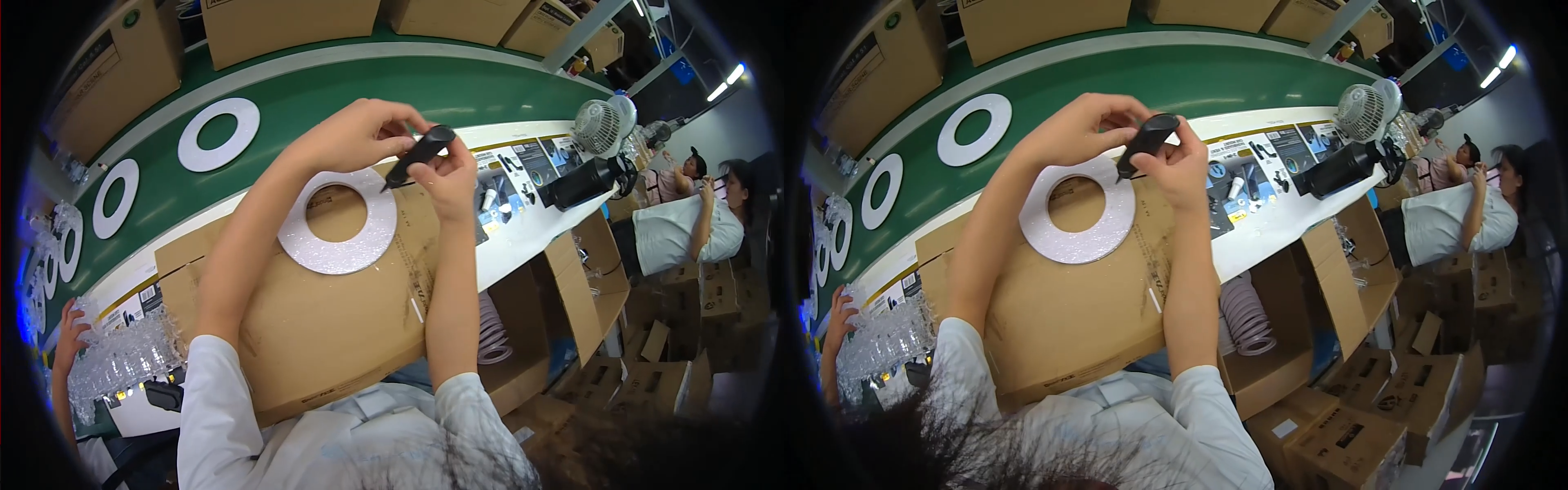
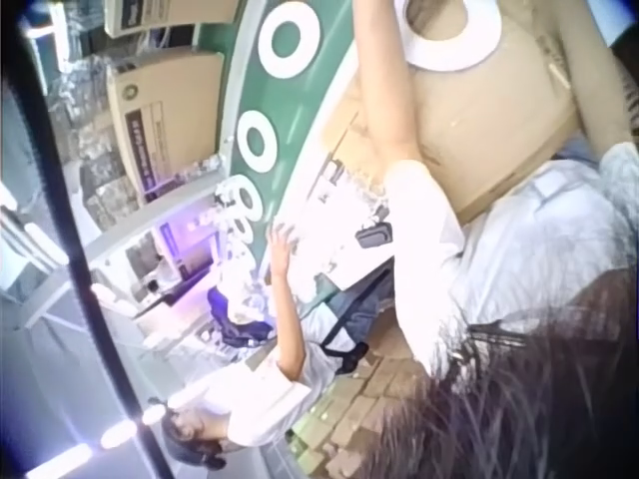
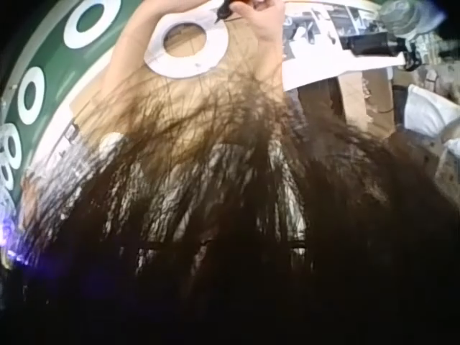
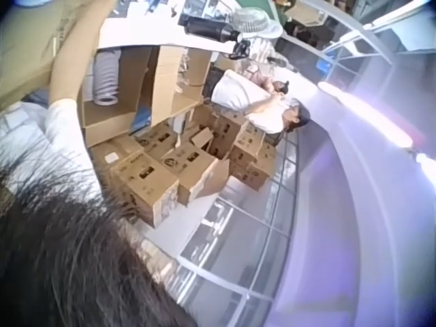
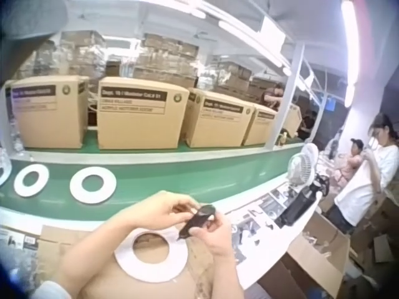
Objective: Applying adhesive to a circular component for a lighting fixture on an assembly line.
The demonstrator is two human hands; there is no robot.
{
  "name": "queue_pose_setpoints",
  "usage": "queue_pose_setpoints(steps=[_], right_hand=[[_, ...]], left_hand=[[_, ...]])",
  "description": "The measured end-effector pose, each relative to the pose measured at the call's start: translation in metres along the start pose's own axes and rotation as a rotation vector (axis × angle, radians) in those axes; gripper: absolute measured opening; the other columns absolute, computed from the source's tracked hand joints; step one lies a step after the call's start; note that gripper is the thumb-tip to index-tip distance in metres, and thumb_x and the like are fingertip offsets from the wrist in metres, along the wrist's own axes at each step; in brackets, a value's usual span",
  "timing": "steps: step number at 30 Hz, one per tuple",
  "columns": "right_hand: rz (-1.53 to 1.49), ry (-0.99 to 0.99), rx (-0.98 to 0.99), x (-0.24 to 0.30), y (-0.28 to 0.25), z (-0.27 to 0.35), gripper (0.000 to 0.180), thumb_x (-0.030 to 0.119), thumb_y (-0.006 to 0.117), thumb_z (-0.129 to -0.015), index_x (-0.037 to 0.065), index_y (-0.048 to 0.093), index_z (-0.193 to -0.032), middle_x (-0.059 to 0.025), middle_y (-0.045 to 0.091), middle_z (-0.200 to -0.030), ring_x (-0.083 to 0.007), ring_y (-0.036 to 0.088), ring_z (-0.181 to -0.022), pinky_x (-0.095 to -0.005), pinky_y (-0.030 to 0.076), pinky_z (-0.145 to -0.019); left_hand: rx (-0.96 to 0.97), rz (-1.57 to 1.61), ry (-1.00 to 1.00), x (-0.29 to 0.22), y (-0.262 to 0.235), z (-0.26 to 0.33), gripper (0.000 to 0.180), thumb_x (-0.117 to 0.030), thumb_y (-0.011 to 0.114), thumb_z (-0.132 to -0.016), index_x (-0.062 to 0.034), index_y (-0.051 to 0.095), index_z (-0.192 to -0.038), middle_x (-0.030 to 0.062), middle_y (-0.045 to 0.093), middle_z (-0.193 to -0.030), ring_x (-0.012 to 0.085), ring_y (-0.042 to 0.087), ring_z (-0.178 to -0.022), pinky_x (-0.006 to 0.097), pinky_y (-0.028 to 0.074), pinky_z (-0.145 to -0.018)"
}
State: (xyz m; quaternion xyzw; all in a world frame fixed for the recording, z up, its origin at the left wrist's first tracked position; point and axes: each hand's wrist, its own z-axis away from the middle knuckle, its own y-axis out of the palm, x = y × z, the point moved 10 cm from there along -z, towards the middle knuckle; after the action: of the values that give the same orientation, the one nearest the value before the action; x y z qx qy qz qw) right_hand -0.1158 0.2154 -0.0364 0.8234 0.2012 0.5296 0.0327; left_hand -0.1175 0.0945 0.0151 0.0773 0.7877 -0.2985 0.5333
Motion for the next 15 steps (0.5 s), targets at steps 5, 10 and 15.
queue_pose_setpoints(steps=[5, 10, 15], right_hand=[[0.084, -0.077, -0.085, -0.003, -0.006, 0.0, 0.044, 0.005, 0.083, -0.069, -0.002, 0.06, -0.106, -0.0062, 0.065, -0.099, -0.0132, 0.063, -0.088, -0.0277, 0.053, -0.081], [0.021, -0.062, -0.036, 0.004, 0.006, 0.0, 0.031, 0.007, 0.077, -0.076, -0.003, 0.064, -0.103, -0.0063, 0.068, -0.098, -0.0133, 0.063, -0.089, -0.0293, 0.052, -0.082], [0.191, -0.108, -0.054, 0.004, 0.002, 0.004, 0.025, 0.008, 0.078, -0.072, -0.002, 0.067, -0.093, -0.0029, 0.068, -0.086, -0.0106, 0.063, -0.08, -0.0275, 0.053, -0.073]], left_hand=[[0.024, -0.03, 0.072, -0.011, 0.005, 0.005, 0.031, -0.007, 0.052, -0.085, 0.0036, 0.065, -0.111, 0.0145, 0.07, -0.091, 0.0213, 0.068, -0.081, 0.032, 0.055, -0.076], [0.012, -0.128, 0.157, -0.029, 0.005, 0.005, 0.034, -0.007, 0.06, -0.077, 0.005, 0.063, -0.108, 0.0141, 0.065, -0.099, 0.0231, 0.065, -0.087, 0.034, 0.052, -0.085], [-0.183, -0.413, 0.404, -0.055, 0.005, 0.015, 0.03, -0.018, 0.069, -0.075, 0.0027, 0.065, -0.096, 0.0155, 0.064, -0.088, 0.0265, 0.061, -0.075, 0.034, 0.051, -0.07]])
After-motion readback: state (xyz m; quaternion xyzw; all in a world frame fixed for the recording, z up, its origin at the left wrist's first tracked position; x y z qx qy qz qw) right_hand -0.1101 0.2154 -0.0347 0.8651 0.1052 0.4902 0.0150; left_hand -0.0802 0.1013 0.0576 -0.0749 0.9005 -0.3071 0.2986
